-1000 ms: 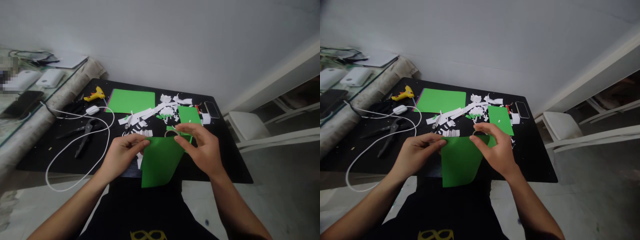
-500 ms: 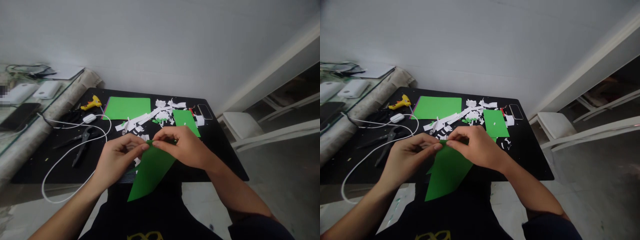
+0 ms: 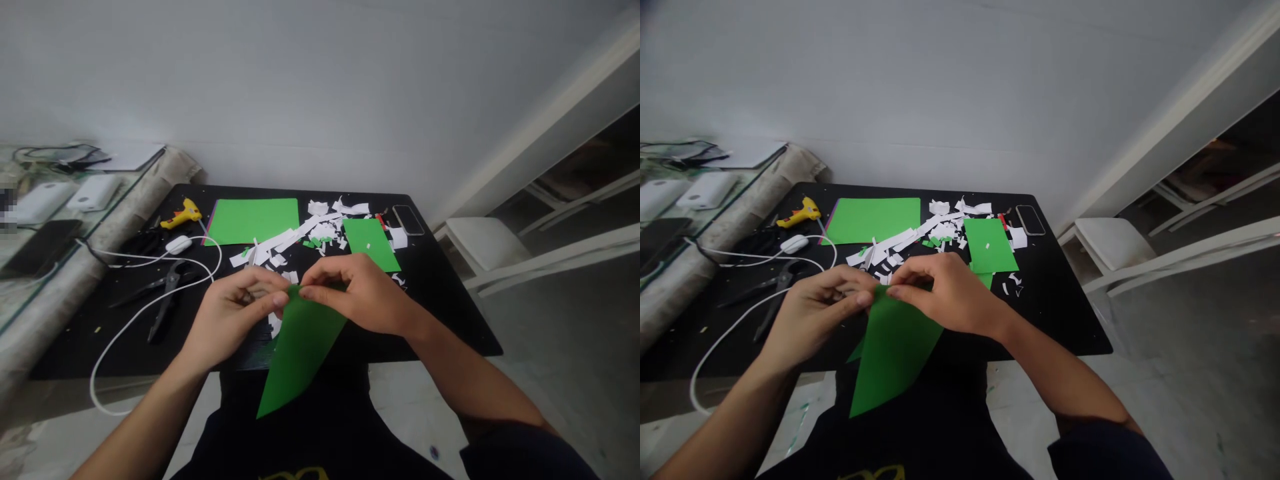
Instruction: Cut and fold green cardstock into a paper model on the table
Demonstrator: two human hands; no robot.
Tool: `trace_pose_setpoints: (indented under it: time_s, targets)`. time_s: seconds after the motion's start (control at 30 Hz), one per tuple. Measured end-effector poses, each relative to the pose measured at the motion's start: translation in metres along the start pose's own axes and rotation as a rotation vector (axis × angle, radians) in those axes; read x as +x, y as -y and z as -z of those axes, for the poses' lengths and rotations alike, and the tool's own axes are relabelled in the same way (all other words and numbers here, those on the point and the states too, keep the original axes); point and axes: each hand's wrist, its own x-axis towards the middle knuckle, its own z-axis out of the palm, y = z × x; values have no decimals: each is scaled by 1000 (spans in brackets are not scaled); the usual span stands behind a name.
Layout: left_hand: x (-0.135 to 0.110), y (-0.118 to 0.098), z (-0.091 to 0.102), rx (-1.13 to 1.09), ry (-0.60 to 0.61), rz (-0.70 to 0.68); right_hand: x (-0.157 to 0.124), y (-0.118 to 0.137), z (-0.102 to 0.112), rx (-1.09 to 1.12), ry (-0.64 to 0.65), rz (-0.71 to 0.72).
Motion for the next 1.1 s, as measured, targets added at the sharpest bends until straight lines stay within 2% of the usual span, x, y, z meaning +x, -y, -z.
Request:
trace_pose_setpoints:
  time_s: [0.17, 0.37, 0.53, 0.63, 0.8, 0.97, 1.1]
  targets:
    - [8, 7, 9, -9, 45, -46, 3, -2, 1, 72, 73, 8]
    - [16, 14, 10, -96, 147, -56, 4, -5, 2, 86, 124, 17]
    - [14, 12, 12, -95, 176, -67, 4, -5, 2, 56, 84, 28]
    - [9, 7, 10, -24, 144, -62, 5, -6, -1, 8, 29, 58]
    - [4, 4, 6, 206, 68, -63, 5, -9, -1, -90, 15, 71]
    - [0, 12, 25, 311, -85, -91, -5, -16, 25, -163, -4, 5]
    - [-7, 16, 38, 348, -175, -125, -15, -26, 39, -50, -95, -98]
